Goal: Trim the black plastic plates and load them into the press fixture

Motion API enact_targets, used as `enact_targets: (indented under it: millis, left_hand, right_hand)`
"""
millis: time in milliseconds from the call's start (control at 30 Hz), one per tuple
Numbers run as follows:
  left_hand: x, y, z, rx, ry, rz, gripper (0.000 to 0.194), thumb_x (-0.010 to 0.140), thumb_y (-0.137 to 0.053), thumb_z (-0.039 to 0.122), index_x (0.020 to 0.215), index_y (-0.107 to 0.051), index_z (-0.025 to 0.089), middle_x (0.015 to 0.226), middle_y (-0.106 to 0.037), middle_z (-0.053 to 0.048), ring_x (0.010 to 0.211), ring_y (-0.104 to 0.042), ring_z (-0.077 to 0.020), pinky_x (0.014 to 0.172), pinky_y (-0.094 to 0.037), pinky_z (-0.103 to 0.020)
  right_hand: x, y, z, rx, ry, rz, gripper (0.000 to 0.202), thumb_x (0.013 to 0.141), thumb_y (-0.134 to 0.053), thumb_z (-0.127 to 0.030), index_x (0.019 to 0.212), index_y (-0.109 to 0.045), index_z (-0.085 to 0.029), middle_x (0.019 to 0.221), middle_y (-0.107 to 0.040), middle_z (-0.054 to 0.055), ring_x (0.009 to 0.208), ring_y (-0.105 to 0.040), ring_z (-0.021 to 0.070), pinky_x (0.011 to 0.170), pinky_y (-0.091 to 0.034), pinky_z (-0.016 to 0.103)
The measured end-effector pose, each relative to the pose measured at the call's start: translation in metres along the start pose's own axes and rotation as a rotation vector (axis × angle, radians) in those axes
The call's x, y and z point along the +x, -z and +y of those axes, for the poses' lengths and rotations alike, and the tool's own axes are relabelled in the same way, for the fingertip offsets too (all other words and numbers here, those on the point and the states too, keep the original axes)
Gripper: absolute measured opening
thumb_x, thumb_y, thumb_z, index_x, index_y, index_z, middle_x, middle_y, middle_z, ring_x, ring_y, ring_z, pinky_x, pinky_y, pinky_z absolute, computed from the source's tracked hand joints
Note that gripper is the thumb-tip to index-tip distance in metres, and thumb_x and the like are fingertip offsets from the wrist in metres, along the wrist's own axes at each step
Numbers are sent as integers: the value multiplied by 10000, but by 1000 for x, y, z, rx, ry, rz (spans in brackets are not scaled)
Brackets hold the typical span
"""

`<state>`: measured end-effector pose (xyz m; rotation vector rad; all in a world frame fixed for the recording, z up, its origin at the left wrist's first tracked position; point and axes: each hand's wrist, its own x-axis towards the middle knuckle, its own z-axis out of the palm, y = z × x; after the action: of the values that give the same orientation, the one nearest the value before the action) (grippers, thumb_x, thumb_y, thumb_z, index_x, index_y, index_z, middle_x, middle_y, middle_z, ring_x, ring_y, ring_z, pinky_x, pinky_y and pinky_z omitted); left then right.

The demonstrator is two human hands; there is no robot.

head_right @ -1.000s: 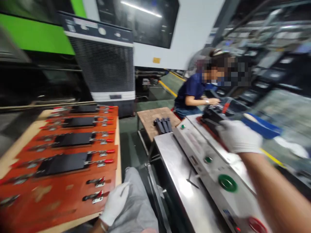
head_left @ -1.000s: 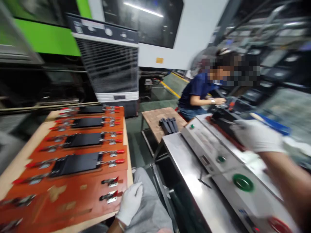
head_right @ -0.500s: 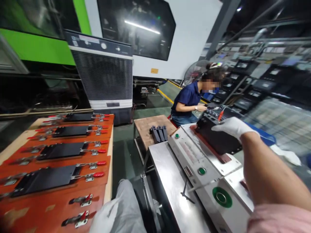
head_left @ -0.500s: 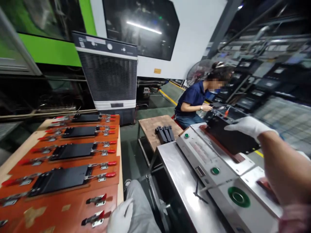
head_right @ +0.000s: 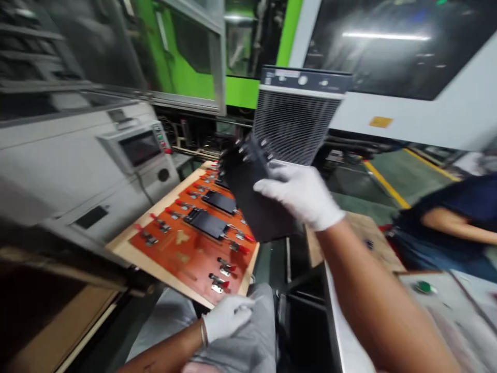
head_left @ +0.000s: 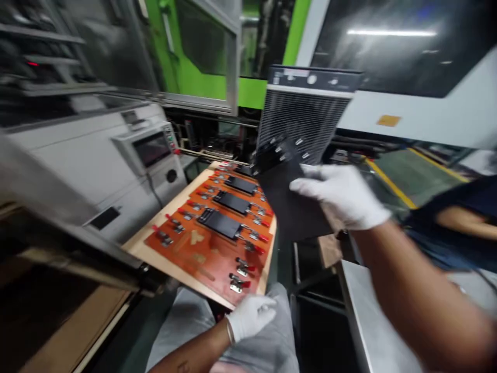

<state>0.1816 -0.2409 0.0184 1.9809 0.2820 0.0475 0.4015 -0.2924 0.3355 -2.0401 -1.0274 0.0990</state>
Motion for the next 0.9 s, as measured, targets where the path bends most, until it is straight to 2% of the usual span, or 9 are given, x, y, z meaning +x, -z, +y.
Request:
enact_targets:
  millis: [67,133,200,300,433,533,633,767,900]
  left_hand:
    - [-26,17,1,3,12,-25,269,827,-539,262,938,-756,149,790,-734,-36,700,-632,-164,681,-483,-249]
    - [-60,37,-1,-12,46,21,268,844,-521,267,902,-758,157,723,-699,-16,649,-582,-144,629,-445,-239]
    - [-97,58,-7,-87,179,143,306,857,-511,301,989,-743,151,750,-693,-27,634,-567,-139,600,-429,-237]
    - [-148,86,-22,-275,404,361,438,860,-513,420,1115,-689,111,729,-670,-47,585,-541,-132,560,-419,-242]
    - [-196,103,-47,-483,472,586,639,824,-491,653,1081,-680,99,695,-635,-60,561,-516,-133,508,-402,-243]
    - [-210,99,-61,-536,495,686,640,741,-532,741,966,-725,174,745,-667,-86,630,-584,-183,536,-466,-277]
    - [-206,92,-70,-587,503,703,664,656,-575,788,942,-736,210,744,-686,-93,615,-611,-205,512,-488,-294]
    - [-189,89,-82,-630,501,673,771,682,-525,809,1005,-708,133,646,-659,-76,466,-553,-150,453,-454,-272]
    - [-177,90,-95,-678,498,670,828,661,-530,825,1041,-680,105,628,-647,-64,458,-548,-140,434,-424,-257]
  right_hand:
    - [2,-97,-14,257,-43,-325,438,712,-706,-477,928,-722,-97,808,-699,60,700,-622,175,611,-471,263]
    - [2,-175,-14,361,-152,-531,424,722,-673,-487,926,-703,-116,775,-692,37,648,-611,154,561,-453,233]
    - [4,-235,-4,330,-160,-635,386,695,-695,-467,835,-698,-107,691,-670,29,607,-592,149,526,-423,224]
    - [6,-292,18,246,-153,-716,343,592,-767,-434,628,-656,-111,552,-591,-1,576,-552,148,509,-380,227]
    - [7,-331,45,172,-180,-809,356,530,-799,-433,648,-701,-112,562,-610,-3,633,-586,184,573,-425,255]
    - [7,-349,59,137,-214,-846,424,517,-816,-444,769,-746,-110,662,-679,11,724,-632,212,668,-474,275]
    - [5,-366,66,116,-237,-900,412,582,-805,-450,824,-750,-121,748,-718,31,772,-658,203,721,-503,283]
    - [2,-380,70,81,-233,-956,334,758,-722,-417,900,-726,-115,812,-731,45,771,-675,172,758,-528,315]
    - [-1,-387,71,18,-179,-929,334,803,-707,-402,939,-708,-96,828,-726,28,862,-680,210,847,-513,346]
